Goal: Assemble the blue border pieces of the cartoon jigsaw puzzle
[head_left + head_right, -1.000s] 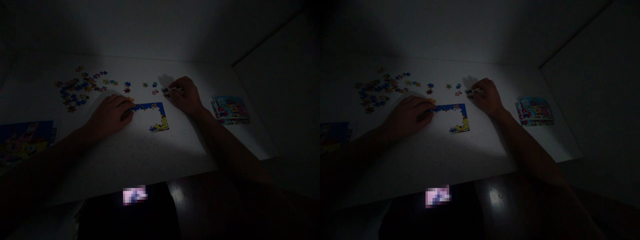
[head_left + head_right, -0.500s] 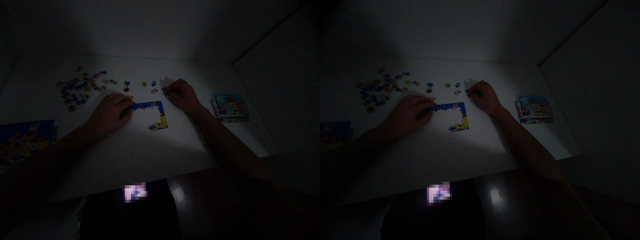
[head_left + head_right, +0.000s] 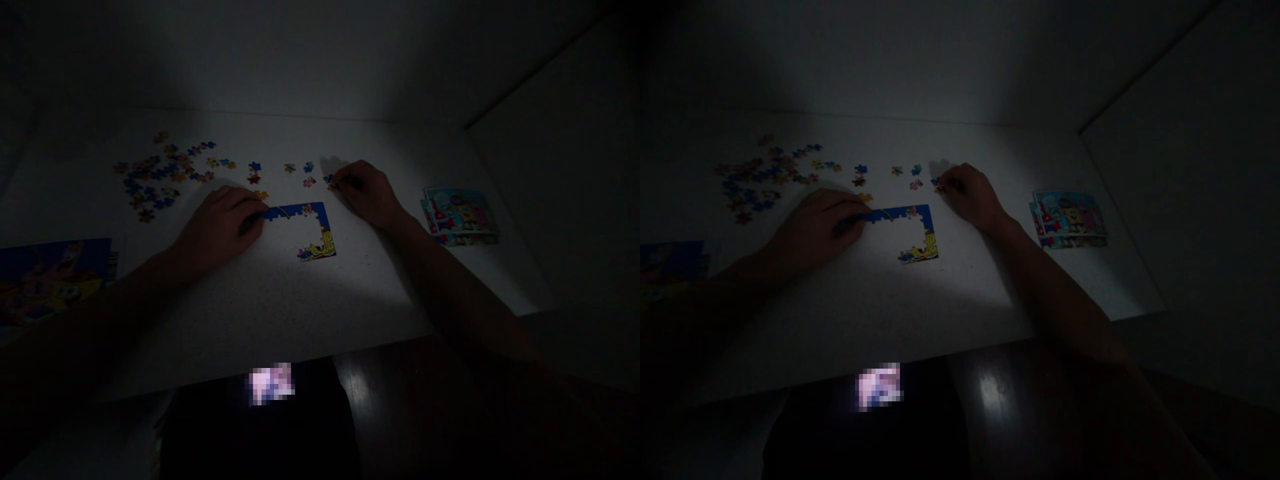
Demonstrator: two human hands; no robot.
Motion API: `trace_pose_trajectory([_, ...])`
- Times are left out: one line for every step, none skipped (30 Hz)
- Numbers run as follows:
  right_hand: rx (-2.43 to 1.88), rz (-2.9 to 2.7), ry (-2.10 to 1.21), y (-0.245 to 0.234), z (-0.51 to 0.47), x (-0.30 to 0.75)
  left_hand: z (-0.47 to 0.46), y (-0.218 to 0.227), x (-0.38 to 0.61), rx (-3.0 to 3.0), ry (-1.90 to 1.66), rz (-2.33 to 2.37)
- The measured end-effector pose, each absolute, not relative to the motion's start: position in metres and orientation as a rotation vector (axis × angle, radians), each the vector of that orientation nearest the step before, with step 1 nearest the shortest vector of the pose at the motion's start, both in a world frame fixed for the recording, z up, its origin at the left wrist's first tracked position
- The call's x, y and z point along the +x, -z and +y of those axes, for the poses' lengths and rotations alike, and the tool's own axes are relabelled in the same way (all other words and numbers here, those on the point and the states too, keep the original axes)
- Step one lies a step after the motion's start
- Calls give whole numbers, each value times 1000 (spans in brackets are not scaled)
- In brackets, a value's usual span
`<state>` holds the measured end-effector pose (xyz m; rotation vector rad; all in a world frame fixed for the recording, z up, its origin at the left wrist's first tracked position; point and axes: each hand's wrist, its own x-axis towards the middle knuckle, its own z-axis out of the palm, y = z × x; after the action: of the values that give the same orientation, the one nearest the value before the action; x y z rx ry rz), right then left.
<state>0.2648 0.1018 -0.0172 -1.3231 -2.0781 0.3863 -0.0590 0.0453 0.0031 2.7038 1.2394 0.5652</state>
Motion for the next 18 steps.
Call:
trace_pose_trajectory([-1317,-2079,-385,17,102,265,45,-3,-59,2697,-568,1238])
trace_pose_trajectory([-1311,-2078,-384,18,102,265,46,-3,-59,2692,-567,1235])
trace_pose_trajectory([-1305,-2077,-388,17,101,266,46,-3,-59,2687,-566,1234])
trace_pose_trajectory([-1296,-2079,-396,17,101,266,46,-3,-59,2681,-565,1237])
trace_pose_trajectory([-1286,-2084,-409,16,100,267,45,-3,-59,2675,-568,1244])
trace_pose_trajectory([-1276,-2091,-424,15,99,268,45,-4,-59,2670,-571,1252])
trace_pose_trajectory([-1264,-2099,-439,14,98,269,45,-4,-59,2665,-572,1258])
trace_pose_trajectory([-1253,-2107,-451,13,97,269,45,-4,-58,2662,-569,1261])
trace_pose_trajectory([-1244,-2112,-459,12,96,270,45,-5,-58,2662,-566,1261])
trace_pose_trajectory([-1238,-2116,-462,12,96,270,45,-5,-58,2662,-559,1258])
trace_pose_trajectory([-1233,-2121,-462,11,95,270,45,-5,-58,2662,-552,1257])
trace_pose_trajectory([-1229,-2127,-462,11,95,270,45,-5,-58,2662,-548,1257])
trace_pose_trajectory([-1227,-2131,-461,10,95,270,45,-5,-58,2661,-548,1258])
trace_pose_trajectory([-1224,-2135,-461,11,95,270,45,-5,-58,2659,-551,1262])
trace_pose_trajectory([-1223,-2135,-460,11,95,270,45,-5,-58,2658,-553,1264])
trace_pose_trajectory([-1222,-2132,-458,11,95,270,45,-4,-59,2656,-554,1266])
trace_pose_trajectory([-1224,-2125,-456,11,96,269,45,-4,-59,2656,-555,1264])
trace_pose_trajectory([-1227,-2121,-457,11,95,269,45,-4,-59,2657,-557,1261])
